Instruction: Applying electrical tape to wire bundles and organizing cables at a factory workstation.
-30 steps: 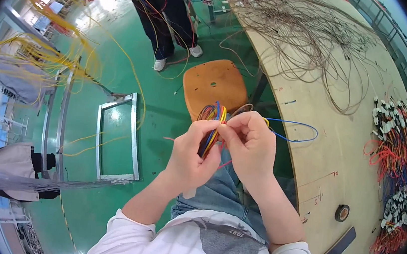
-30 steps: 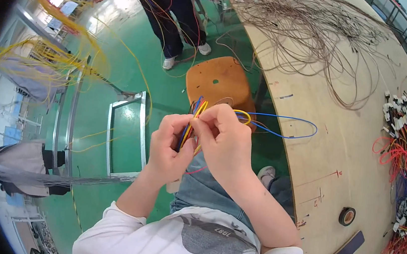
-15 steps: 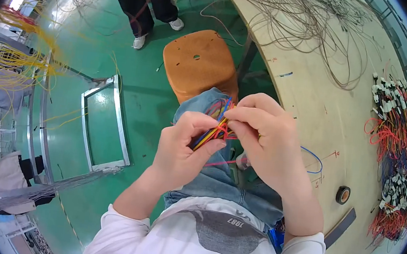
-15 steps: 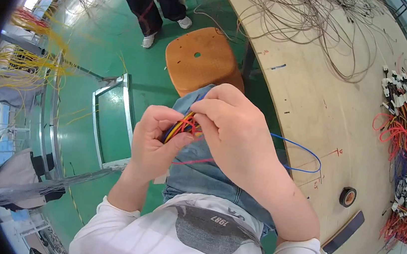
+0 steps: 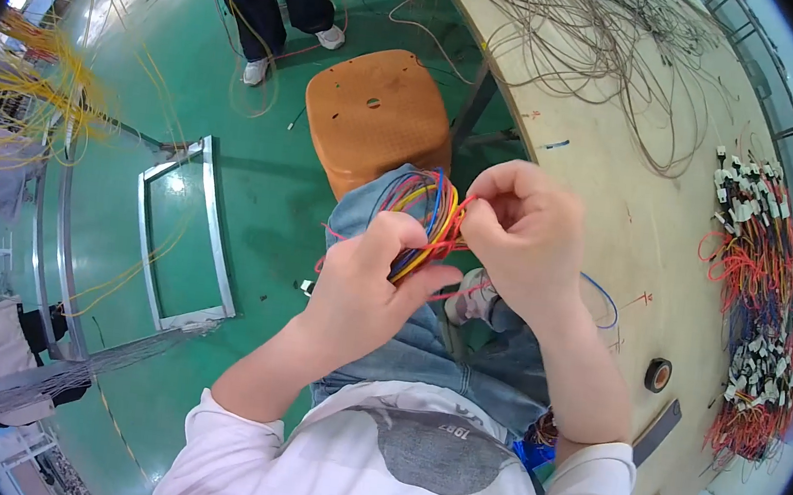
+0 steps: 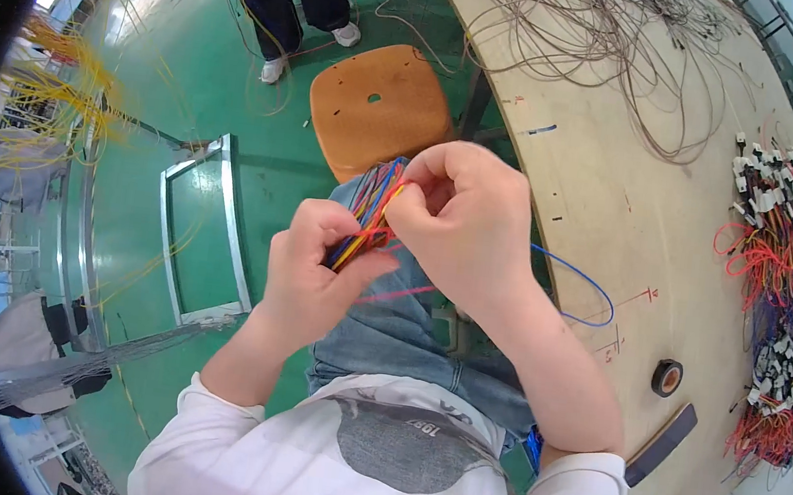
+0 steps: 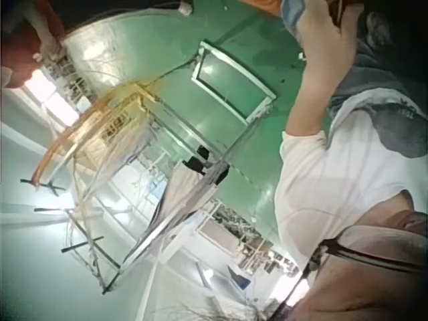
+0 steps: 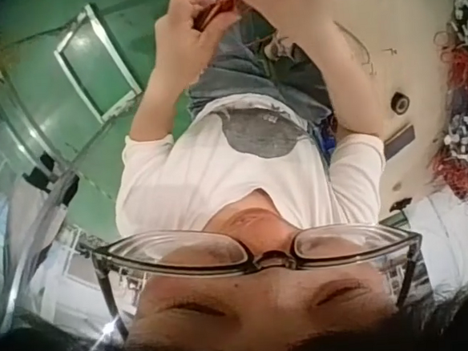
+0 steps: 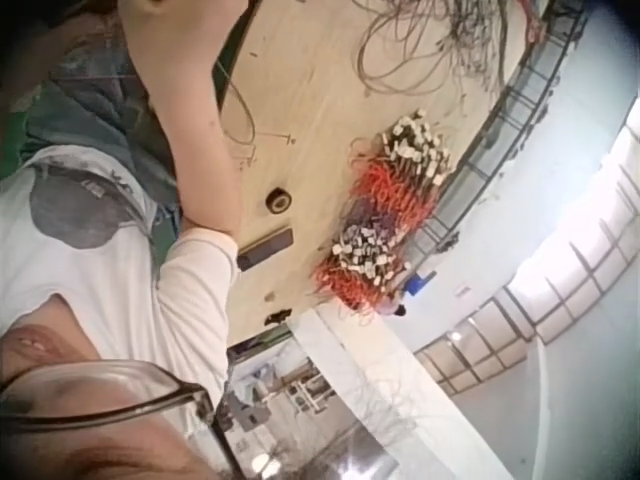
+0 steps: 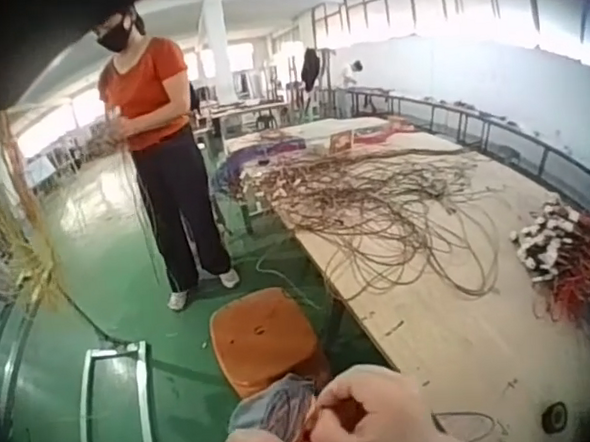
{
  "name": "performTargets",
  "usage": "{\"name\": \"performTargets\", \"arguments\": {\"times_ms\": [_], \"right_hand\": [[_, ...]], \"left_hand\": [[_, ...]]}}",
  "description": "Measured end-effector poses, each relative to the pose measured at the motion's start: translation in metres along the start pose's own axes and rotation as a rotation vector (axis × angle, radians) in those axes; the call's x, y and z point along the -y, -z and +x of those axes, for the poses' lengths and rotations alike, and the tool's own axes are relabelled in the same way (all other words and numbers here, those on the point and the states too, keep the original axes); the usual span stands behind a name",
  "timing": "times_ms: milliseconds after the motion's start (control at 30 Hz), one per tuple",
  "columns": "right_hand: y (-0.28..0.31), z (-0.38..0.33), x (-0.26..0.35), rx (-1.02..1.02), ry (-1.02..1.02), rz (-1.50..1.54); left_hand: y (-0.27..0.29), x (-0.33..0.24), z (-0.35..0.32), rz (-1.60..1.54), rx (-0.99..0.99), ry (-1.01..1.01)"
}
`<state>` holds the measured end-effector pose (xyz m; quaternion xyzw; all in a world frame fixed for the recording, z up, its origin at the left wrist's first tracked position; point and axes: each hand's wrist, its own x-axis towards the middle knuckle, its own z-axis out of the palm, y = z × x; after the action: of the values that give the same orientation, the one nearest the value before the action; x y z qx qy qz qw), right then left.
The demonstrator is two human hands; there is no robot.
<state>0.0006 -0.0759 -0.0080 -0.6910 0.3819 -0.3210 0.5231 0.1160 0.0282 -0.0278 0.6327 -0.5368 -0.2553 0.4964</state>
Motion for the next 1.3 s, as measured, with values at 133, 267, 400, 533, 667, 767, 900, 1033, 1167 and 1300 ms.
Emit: {"name": "performTargets", "arguments": {"times_ms": [133, 267, 400, 533, 667, 767, 900, 1033, 1167, 1300], "right_hand": [[0.009, -0.006, 0.011, 0.341, 0.056, -0.099], [0.011, 0.003, 0.008, 0.475, 0.388, -0.327], [-0.006, -0.003, 0.012, 0.077, 0.127, 0.251], [-0.023, -0.003, 0.008, 0.061, 0.214, 0.502], [-0.023, -0.015, 0.020, 0.420, 0.046, 0.691], [-0.029, -0.014, 0.009, 0.516, -0.148, 1.101], [-0.006, -0.018, 0.027, 0.538, -0.277, 1.153], [0.010, -0.033, 0.036, 0.428, -0.110, 1.025], [0.025, -0.051, 0.042, 0.420, -0.289, 1.124], [0.037, -0.073, 0.027, 0.408, -0.469, 1.160]], "left_hand": [[0.001, 0.015, 0.000, 0.291, -0.067, -0.128], [0.002, 0.018, 0.004, 0.296, -0.082, -0.242], [-0.003, 0.012, -0.002, 0.221, -0.255, -0.104], [-0.015, 0.011, -0.003, -0.292, -0.272, 0.197], [-0.002, 0.022, -0.005, -0.297, -0.065, 0.049], [-0.006, 0.021, -0.011, -1.253, 0.216, 0.492], [-0.001, 0.008, -0.006, -1.535, 0.533, 0.703], [0.009, 0.003, -0.003, -1.409, 0.565, 0.619], [0.025, -0.011, -0.002, -1.090, 0.824, 0.599], [0.019, 0.001, -0.007, -0.943, 1.098, 0.539]]}}
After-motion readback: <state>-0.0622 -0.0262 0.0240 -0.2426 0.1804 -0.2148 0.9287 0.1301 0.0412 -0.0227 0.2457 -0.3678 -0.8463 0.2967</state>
